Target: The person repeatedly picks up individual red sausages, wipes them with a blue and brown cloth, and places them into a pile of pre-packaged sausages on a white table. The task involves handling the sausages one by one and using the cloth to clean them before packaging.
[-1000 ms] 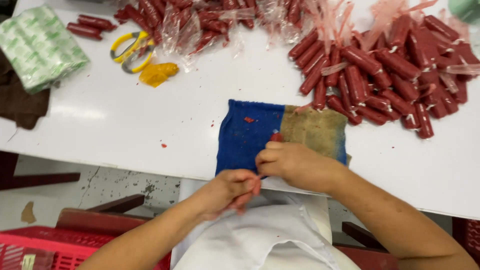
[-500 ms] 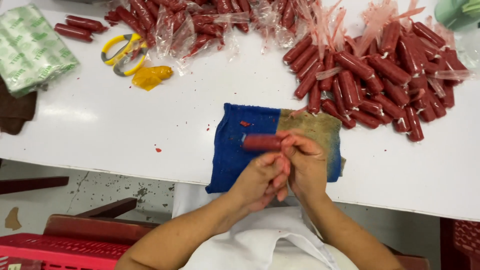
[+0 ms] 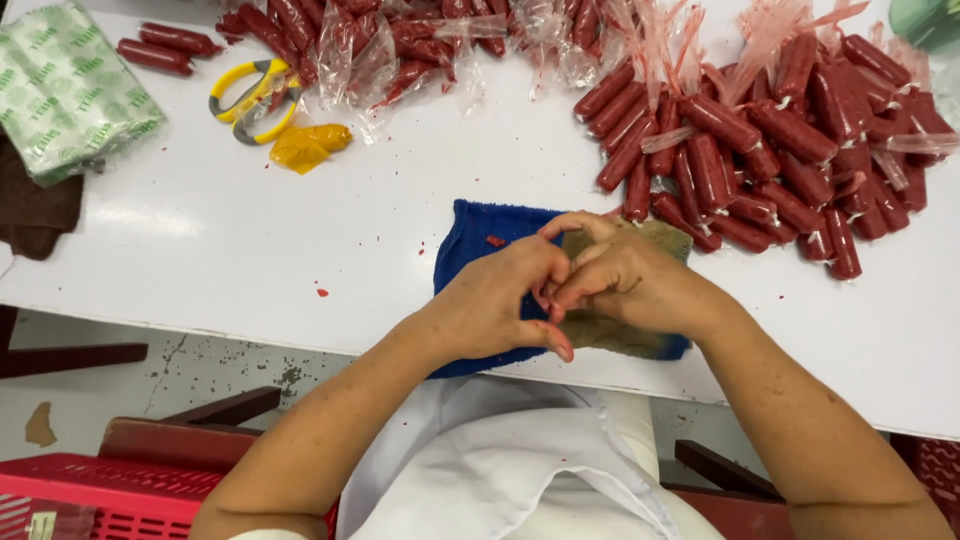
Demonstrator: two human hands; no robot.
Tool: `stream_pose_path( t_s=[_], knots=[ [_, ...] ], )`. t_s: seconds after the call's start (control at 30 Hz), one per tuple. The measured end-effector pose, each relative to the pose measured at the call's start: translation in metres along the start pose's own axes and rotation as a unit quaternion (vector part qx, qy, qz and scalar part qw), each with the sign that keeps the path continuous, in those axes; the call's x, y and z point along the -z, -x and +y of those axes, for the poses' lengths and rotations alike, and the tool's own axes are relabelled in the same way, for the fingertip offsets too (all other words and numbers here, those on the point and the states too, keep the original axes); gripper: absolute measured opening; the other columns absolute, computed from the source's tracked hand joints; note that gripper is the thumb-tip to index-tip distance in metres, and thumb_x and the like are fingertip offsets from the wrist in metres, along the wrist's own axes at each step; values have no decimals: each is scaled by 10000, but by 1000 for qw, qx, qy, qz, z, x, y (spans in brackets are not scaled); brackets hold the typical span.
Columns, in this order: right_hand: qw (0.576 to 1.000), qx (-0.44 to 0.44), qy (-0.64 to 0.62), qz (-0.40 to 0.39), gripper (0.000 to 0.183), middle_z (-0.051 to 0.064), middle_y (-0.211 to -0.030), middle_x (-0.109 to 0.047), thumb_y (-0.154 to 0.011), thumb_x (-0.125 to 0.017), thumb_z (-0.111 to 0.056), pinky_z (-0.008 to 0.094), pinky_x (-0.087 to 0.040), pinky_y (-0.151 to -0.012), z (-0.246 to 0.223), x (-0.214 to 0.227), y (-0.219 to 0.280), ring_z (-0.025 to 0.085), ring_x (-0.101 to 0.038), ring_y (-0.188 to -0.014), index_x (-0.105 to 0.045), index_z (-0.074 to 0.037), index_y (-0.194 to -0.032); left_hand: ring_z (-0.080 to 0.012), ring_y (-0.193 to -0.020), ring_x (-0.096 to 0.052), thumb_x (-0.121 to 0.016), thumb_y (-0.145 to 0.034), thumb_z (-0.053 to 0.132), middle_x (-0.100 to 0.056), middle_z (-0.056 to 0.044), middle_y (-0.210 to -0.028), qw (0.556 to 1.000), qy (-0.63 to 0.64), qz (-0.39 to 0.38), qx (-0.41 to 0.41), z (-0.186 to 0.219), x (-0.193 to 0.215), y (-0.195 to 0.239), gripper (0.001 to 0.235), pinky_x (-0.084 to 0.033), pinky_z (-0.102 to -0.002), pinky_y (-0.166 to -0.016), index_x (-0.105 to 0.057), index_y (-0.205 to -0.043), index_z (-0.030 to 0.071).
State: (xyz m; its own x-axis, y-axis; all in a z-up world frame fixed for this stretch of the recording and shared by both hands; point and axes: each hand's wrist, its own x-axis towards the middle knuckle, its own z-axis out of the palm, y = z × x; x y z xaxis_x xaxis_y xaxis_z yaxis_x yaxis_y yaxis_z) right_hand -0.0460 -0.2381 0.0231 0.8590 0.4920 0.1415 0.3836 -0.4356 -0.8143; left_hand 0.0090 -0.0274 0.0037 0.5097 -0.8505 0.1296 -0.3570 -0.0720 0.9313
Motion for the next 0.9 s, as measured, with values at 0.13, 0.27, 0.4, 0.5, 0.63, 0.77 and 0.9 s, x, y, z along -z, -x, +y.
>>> stream_pose_path(
  t_s=[0.13, 0.27, 0.4, 0.5, 0.63, 0.77, 0.9],
  knots=[
    [999, -40, -37, -3, 180, 114, -824, -785, -798, -752, -18, 575, -343, -1118, -3, -5, 6, 433, -533, -1305, -828, -123, -923, -279, -822, -608, -787, -778, 439, -482, -15, -840, 990, -101, 38, -90, -25, -20, 7, 419, -523, -405, -716, -502, -865, 146],
    [947, -67, -249, 191, 145, 181, -991, -780, -822, -760, 22, 535, -490, -1035, 27, -67, 19, 393, -642, -1190, -776, 5, -965, -235, -828, -626, -684, -932, 385, -541, -11, -929, 928, -263, 230, -132, -63, -67, 36, 243, -535, -347, -665, -582, -946, 165],
    [855, -51, -286, 430, 138, 231, -941, -742, -795, -765, 119, 481, -561, -1011, 30, -108, 11, 360, -716, -1030, -743, 88, -927, -257, -905, -661, -751, -900, 273, -621, -77, -1049, 928, -278, 217, -120, -64, -93, 59, 376, -539, -372, -736, -626, -1219, 119],
    [830, -104, -318, 447, 413, 196, -999, -756, -796, -795, 91, 342, -641, -864, 33, -112, 12, 254, -749, -950, -590, 59, -1153, -111, -681, -594, -822, -851, 178, -575, -107, -964, 919, 203, 321, 110, -59, -81, 54, 669, -486, -208, -602, -482, -1400, 3],
    [869, -88, -228, 431, 423, 99, -999, -774, -811, -802, 38, 304, -583, -889, 46, -121, 15, 151, -717, -981, -527, -40, -1122, -138, -781, -620, -780, -876, 133, -583, -45, -904, 936, 93, 335, -42, -43, -52, 19, 221, -521, -244, -708, -784, -1086, 66],
    [922, -79, -13, 379, 233, 118, -968, -727, -924, -657, -243, 409, -578, -808, 16, -84, 6, 292, -699, -916, -681, -87, -1095, -176, -718, -641, -756, -872, 130, -646, -67, -906, 964, 96, 218, -122, -57, -38, 4, 105, -543, -268, -659, -807, -940, 67],
    [940, -40, -132, 313, 294, 0, -755, -741, -1012, -573, -295, 313, -579, -719, 17, -82, 18, 177, -698, -723, -768, -146, -851, -448, -705, -658, -421, -1029, 239, -713, -217, -808, 958, -239, 101, -126, -86, 12, -38, 369, -491, -590, -644, -700, -950, 10]
  ],
)
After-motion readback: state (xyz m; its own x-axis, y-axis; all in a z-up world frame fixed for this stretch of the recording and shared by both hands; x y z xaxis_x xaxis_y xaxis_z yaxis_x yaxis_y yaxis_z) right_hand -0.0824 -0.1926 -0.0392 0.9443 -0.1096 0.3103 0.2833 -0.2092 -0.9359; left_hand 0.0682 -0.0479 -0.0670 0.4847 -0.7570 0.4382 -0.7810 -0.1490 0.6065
